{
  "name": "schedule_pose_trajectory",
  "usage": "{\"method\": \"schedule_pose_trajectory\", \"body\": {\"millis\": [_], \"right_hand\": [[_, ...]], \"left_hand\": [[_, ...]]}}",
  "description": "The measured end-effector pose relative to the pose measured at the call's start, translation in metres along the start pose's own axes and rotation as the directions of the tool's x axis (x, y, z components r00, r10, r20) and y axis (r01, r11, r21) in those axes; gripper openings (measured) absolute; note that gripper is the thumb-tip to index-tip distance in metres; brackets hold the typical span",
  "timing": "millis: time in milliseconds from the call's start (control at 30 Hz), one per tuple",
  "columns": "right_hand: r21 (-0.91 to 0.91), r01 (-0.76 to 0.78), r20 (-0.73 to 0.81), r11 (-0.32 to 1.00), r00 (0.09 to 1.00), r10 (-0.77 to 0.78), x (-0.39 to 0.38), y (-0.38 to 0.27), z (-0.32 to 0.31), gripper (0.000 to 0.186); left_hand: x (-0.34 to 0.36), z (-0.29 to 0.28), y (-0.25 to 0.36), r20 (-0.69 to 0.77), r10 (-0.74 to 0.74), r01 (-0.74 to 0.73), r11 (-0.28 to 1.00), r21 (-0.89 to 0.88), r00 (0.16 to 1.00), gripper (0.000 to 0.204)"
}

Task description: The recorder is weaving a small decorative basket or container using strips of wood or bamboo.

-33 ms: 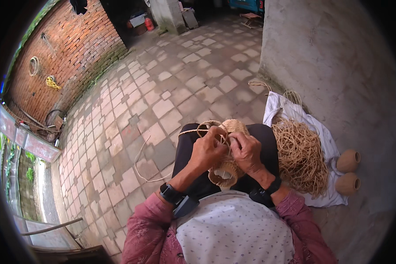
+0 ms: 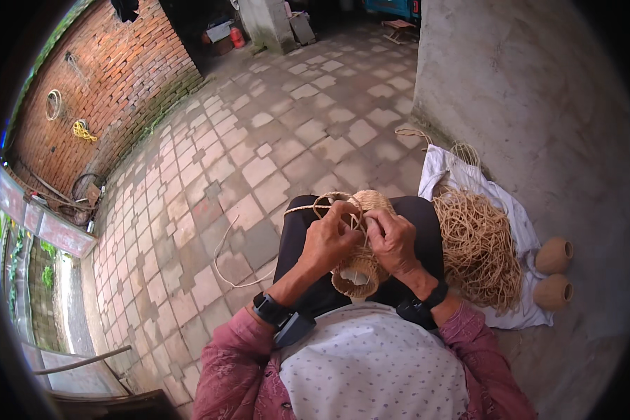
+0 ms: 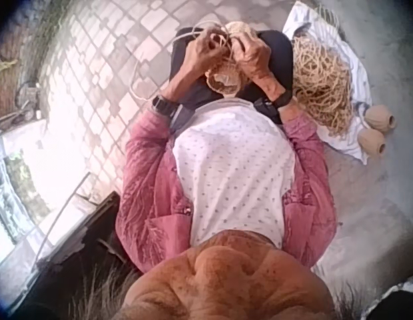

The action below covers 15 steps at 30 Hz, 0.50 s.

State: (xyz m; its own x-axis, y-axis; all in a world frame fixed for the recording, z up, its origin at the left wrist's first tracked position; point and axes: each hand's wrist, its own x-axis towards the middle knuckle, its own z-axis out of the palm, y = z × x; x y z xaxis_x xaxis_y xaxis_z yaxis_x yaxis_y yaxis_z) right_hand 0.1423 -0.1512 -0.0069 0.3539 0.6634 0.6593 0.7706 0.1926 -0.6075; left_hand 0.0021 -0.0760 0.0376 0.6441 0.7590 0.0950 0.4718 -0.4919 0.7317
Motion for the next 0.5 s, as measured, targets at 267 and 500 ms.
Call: {"method": "schedule_pose_trajectory", "body": {"millis": [267,500], "right_hand": [[0.124,-0.271,0.088,0.955,0.961,0.261,-0.007,0.006,0.000,0.005],[0.129,-0.274,0.090,0.953,0.960,0.264,-0.008,0.008,-0.005,0.005]], "left_hand": [[-0.030,0.004,-0.013,0.117,-0.210,0.226,0.631,-0.742,0.971,0.027],[-0.025,-0.027,-0.028,0.403,-0.060,0.406,0.227,-0.885,0.913,0.026]]}}
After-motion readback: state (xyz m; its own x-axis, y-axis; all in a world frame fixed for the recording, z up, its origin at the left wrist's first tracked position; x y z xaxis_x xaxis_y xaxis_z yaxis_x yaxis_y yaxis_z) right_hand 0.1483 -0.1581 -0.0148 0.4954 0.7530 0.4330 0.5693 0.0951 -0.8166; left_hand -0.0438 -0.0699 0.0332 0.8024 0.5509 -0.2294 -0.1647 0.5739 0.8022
